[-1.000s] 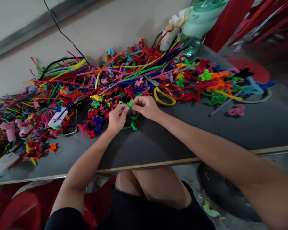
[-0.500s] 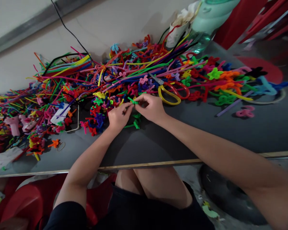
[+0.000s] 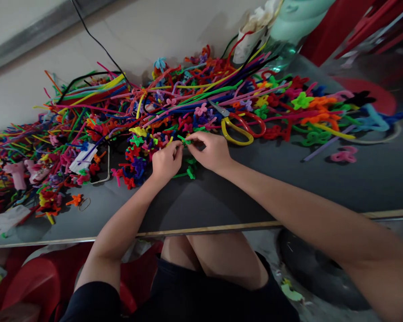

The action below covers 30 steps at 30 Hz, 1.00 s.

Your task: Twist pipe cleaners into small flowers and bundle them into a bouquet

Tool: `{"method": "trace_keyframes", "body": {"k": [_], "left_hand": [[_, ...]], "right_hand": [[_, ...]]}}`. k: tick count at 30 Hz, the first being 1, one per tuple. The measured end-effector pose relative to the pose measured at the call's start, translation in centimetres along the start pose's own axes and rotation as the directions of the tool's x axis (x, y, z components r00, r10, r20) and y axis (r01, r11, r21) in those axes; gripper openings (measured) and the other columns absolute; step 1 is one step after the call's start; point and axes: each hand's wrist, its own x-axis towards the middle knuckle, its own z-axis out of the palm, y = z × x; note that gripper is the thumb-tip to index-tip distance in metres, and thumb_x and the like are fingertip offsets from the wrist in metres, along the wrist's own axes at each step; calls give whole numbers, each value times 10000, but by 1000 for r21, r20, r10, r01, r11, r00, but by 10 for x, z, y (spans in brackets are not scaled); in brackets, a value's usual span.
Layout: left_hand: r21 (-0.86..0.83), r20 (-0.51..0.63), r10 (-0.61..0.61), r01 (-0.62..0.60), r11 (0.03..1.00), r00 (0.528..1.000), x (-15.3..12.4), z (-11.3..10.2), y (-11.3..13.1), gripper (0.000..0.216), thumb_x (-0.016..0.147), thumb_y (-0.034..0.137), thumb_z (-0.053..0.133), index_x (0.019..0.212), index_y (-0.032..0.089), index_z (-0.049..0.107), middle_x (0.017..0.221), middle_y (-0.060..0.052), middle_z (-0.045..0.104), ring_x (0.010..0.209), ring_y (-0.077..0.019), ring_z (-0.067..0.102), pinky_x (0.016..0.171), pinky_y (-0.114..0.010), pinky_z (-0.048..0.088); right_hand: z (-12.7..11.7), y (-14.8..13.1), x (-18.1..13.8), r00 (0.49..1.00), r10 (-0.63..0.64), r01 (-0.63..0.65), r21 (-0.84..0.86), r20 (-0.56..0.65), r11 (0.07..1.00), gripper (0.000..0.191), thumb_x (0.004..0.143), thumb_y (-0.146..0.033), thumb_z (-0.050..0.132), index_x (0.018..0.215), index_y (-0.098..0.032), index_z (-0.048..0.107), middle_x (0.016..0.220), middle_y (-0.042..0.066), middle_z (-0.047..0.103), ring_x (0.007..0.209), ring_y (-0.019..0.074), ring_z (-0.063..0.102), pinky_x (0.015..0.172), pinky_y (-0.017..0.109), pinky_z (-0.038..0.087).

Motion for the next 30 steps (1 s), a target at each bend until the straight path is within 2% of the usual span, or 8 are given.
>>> {"method": "trace_keyframes", "body": {"k": [3, 8, 11, 13, 15, 18, 22, 30], "left_hand": [[-159, 68, -53, 63, 985, 996, 4, -1, -3, 155, 854, 250, 543, 878, 178, 678, 513, 42, 503, 426, -74, 389, 465, -223, 293], [-434, 233, -51, 151, 888, 971, 12, -1, -10, 70, 824, 197, 570, 821, 185, 640, 726, -1, 619, 542, -76, 507, 515, -206, 391], [-485, 286, -106, 240, 841, 952, 13, 0, -11, 90, 856, 275, 583, 849, 200, 633, 606, 28, 550, 459, -65, 447, 455, -195, 360], [-485, 269, -146, 265, 833, 952, 11, 2, -11, 156, 883, 351, 570, 881, 207, 631, 525, 51, 485, 399, -61, 397, 417, -195, 332], [-438, 217, -152, 236, 867, 964, 8, 2, -10, 222, 900, 407, 543, 901, 204, 634, 486, 56, 468, 381, -71, 408, 409, -199, 339], [-199, 96, -42, 61, 978, 994, 5, -3, -8, 265, 911, 416, 522, 968, 194, 657, 618, -4, 630, 519, -108, 576, 490, -211, 420], [152, 42, 210, -214, 965, 977, 5, -14, -3, 303, 922, 396, 509, 1042, 176, 679, 1002, -104, 727, 888, -182, 683, 674, -245, 489], [309, 112, 296, -316, 897, 949, 7, -12, 1, 306, 968, 302, 414, 944, 170, 688, 865, -102, 711, 789, -177, 656, 622, -256, 437]], "right_hand": [[0, 0, 0, 1000, -18, 18, -10, 5, 1000, 157, 809, -197, 578, 918, -209, 691, 876, 49, 737, 780, 208, 680, 688, 324, 494], [-3, 3, 0, 998, 3, -4, 22, 60, 1000, 161, 814, -182, 585, 944, -218, 674, 908, 51, 739, 859, 232, 692, 745, 348, 511], [0, 3, 1, 996, 78, -87, 183, 51, 979, 205, 807, -254, 628, 1008, -216, 651, 906, 54, 733, 817, 217, 693, 715, 341, 525], [4, 2, 3, 978, 197, -207, 357, 65, 911, 255, 801, -325, 642, 1027, -208, 632, 851, 50, 722, 707, 187, 680, 606, 310, 523], [8, 1, 4, 943, 310, -326, 499, 119, 803, 250, 788, -389, 653, 948, -198, 627, 754, 37, 697, 602, 163, 651, 496, 280, 492], [13, 3, 6, 909, 393, -400, 565, 142, 721, 255, 749, -431, 694, 775, -201, 587, 630, 10, 646, 524, 148, 620, 411, 252, 442], [13, 8, 7, 909, 405, -393, 535, 101, 748, 272, 749, -412, 706, 687, -213, 531, 518, -20, 575, 456, 131, 573, 394, 249, 420], [13, 4, 5, 901, 417, -419, 505, 124, 755, 214, 732, -282, 684, 632, -209, 508, 538, -4, 588, 482, 149, 584, 459, 292, 469]]}}
